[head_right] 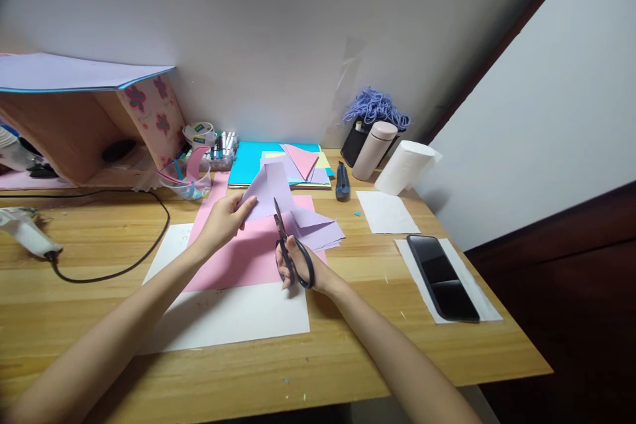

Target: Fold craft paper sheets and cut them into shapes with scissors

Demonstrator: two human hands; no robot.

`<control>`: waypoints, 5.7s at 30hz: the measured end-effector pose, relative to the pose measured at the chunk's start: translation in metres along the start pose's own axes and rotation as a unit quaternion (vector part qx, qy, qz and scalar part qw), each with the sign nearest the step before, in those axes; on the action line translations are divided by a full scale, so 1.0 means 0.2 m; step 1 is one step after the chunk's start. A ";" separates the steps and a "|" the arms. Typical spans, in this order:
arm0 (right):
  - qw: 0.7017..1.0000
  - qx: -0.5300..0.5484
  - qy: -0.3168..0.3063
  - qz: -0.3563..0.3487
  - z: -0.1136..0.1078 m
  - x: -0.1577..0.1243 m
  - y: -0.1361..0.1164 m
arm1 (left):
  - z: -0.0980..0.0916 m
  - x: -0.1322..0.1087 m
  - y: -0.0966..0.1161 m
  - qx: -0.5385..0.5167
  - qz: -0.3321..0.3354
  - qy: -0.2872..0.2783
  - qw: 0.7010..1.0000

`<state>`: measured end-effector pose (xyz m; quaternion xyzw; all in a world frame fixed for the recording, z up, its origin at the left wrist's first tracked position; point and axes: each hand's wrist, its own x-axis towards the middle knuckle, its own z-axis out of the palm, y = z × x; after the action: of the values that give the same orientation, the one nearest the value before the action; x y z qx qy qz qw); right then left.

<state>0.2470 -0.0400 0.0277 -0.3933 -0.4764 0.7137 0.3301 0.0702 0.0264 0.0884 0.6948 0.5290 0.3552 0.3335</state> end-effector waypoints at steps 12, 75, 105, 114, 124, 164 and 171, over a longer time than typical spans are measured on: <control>1.000 -0.024 0.006 -0.013 0.00 -0.01 0.01 | 0.00 0.00 0.00 -0.004 -0.007 0.002 1.000; 0.989 -0.094 0.104 -0.041 0.04 -0.03 0.00 | 0.00 0.02 -0.01 -0.107 -0.075 -0.149 0.980; 0.994 -0.046 0.102 -0.014 0.08 -0.01 0.03 | 0.08 -0.02 0.00 -0.007 -0.011 -0.060 0.998; 0.991 -0.057 0.119 -0.028 0.07 -0.02 0.03 | 0.08 -0.02 0.00 -0.017 -0.021 -0.060 0.998; 0.990 -0.036 0.133 -0.024 0.09 -0.02 0.00 | 0.09 -0.03 0.00 -0.032 -0.024 -0.080 0.996; 0.990 -0.084 0.114 -0.023 0.11 -0.03 0.06 | 0.12 -0.07 0.02 -0.018 0.008 -0.056 0.998; 0.987 -0.087 0.129 -0.032 0.14 -0.04 0.01 | 0.12 -0.06 0.02 -0.015 0.007 -0.057 0.998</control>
<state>0.2257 -0.0605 0.0339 -0.4937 -0.5022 0.6025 0.3757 0.0905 0.0113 0.0774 0.7126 0.4989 0.3254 0.3707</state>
